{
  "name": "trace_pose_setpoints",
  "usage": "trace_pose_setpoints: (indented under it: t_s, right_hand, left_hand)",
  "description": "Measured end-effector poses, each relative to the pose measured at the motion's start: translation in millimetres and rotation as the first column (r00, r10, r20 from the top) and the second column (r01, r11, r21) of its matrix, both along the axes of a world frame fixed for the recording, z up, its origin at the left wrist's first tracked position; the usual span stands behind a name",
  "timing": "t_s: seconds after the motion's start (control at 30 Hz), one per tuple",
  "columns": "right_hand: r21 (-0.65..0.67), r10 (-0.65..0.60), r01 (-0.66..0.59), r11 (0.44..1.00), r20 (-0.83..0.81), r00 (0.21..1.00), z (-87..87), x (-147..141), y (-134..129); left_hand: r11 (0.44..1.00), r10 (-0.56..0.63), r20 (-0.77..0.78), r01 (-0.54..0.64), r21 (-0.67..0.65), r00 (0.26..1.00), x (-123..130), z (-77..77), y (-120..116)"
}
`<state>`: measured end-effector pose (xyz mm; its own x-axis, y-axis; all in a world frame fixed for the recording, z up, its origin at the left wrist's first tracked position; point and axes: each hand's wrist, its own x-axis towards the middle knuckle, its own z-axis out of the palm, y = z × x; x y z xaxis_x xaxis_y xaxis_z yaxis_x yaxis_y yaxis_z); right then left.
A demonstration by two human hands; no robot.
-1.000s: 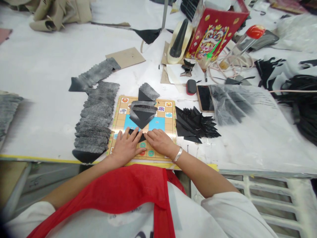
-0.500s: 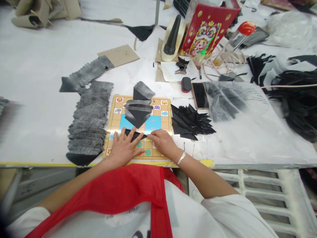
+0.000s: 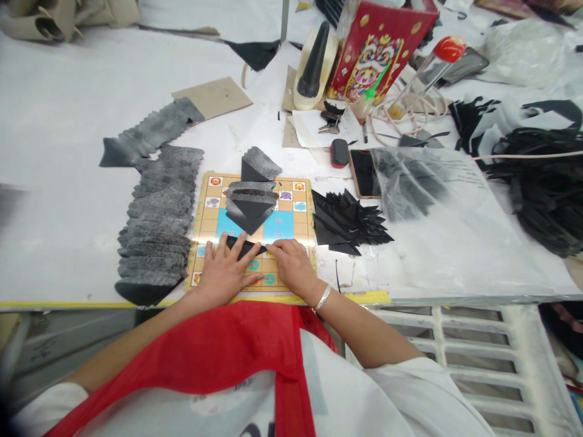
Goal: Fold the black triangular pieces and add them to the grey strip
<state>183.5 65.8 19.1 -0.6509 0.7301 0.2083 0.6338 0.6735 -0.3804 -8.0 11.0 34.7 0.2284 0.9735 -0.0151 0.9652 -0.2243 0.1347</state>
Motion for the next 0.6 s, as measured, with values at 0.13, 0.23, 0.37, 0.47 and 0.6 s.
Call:
trace_pose_setpoints:
  t_s: [0.13, 0.23, 0.37, 0.47, 0.6]
  right_hand:
    - [0.036, 0.049, -0.053, 0.998, 0.096, 0.994, 3.3, 0, -1]
    - [0.065, 0.113, -0.128, 0.99, 0.195, 0.974, 8.3, 4, 0]
    - [0.022, 0.087, -0.091, 0.996, 0.135, 0.987, 10.9, 8, 1]
    - [0.011, -0.003, 0.002, 1.0, 0.098, 0.995, 9.0, 1, -5]
    - [0.094, -0.004, -0.016, 0.995, 0.2, 0.98, 6.8, -15, -19]
  left_hand:
    - [1.0, 0.0, 0.003, 0.0, -0.004, 1.0, 0, -0.4, 1]
    - [1.0, 0.002, -0.006, -0.002, -0.006, 1.0, 0, 0.2, 1]
    - [1.0, 0.003, -0.018, -0.003, -0.001, 1.0, 0, 1.5, 1]
    - [1.0, 0.01, -0.009, -0.01, 0.007, 1.0, 2, 1.2, 0]
    - [0.999, 0.036, -0.007, -0.036, 0.027, 0.999, 3, -0.4, -2]
